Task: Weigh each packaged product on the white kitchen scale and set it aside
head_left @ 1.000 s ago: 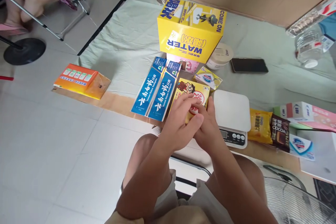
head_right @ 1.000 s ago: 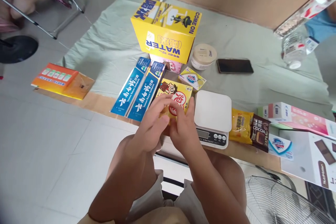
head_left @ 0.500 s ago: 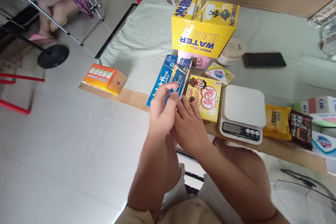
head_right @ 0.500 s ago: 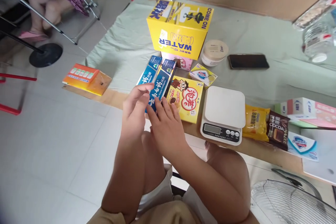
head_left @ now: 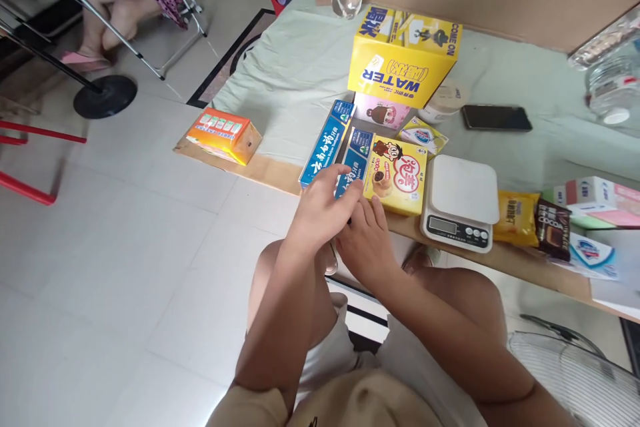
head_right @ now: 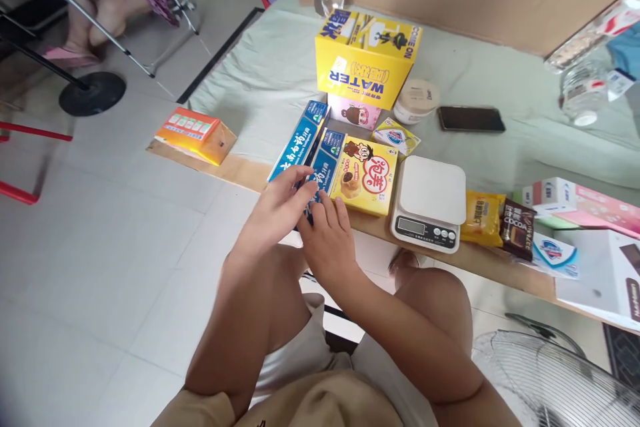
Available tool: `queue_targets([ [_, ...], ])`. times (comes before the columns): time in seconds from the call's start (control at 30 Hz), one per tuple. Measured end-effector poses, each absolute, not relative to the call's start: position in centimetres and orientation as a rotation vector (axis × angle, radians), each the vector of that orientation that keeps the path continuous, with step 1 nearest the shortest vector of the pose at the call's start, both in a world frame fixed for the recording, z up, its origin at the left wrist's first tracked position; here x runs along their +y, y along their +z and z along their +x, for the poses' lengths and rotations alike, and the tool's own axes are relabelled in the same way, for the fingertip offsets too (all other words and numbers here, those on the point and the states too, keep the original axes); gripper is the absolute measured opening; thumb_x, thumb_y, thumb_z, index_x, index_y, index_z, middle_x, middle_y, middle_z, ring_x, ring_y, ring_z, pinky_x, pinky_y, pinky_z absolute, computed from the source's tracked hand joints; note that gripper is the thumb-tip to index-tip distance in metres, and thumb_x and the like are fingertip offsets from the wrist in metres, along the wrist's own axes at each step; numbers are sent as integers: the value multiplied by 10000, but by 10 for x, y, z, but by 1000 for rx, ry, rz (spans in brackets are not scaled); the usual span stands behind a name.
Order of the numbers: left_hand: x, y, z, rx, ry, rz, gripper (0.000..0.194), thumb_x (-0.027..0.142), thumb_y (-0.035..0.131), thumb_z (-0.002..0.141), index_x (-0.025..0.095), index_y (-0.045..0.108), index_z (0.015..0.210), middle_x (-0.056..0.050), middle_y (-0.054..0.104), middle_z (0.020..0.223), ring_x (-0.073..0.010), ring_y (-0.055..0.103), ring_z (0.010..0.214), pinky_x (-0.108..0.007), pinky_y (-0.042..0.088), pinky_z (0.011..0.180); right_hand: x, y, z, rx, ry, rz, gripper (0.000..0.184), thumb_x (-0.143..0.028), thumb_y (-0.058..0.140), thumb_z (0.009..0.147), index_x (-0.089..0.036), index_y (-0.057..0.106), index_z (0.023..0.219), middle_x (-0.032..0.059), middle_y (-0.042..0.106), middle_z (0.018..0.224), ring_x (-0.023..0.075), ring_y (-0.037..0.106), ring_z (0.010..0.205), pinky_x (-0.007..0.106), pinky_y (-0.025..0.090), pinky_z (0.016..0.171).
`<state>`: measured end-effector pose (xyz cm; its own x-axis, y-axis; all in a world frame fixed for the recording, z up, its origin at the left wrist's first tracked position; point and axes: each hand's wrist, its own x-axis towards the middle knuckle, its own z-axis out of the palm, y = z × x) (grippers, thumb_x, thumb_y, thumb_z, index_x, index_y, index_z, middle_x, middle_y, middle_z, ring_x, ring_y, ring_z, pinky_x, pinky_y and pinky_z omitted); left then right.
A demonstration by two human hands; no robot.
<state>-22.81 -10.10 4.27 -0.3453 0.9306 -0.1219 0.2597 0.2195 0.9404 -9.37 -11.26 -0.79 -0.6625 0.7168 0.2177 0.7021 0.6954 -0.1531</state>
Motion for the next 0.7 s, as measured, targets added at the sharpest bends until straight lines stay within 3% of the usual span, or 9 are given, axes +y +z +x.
queue_targets([
  [0.1,-105,50,-224,1804,982,1165,361,422,652,927,231,698,1230,-114,727,1361,-332,663,1301,-545,456,1227,-119,-21,-97,-2613,20,-1132,446,-162,513,1024,-193,655,1445,203,682,1442,328,573,1484,552,422,1278],
  [0.2,-107,57,-223,1851,796,1197,466,440,610,955,225,661,1365,-117,646,1518,-325,606,1409,-519,409,1277,-116,-30,-99,-2601,7,-1097,459,-165,546,1009,-201,658,1452,189,644,1519,339,578,1476,562,440,1271],
  [0.4,-107,50,-227,1824,889,1131,581,469,606,950,216,583,1472,-120,640,1533,-336,581,1457,-502,416,1277,-110,-27,-94,-2685,20,-957,433,-116,545,978,-248,736,1343,183,663,1502,333,591,1470,475,624,1062],
  [0.57,-105,48,-225,1750,1046,1031,576,486,610,935,208,579,1438,-110,624,1550,-331,555,1492,-478,466,1238,-108,-16,-82,-2638,82,-888,554,-65,586,917,-230,672,1438,176,578,1601,335,531,1538,509,550,1211],
  [0.7,-117,68,-221,1673,1074,1064,519,454,607,929,218,609,1391,-84,662,1500,-309,621,1415,-457,511,1204,-116,-5,-71,-2557,91,-752,570,-81,572,928,-182,617,1488,170,606,1578,296,562,1518,437,562,1209],
])
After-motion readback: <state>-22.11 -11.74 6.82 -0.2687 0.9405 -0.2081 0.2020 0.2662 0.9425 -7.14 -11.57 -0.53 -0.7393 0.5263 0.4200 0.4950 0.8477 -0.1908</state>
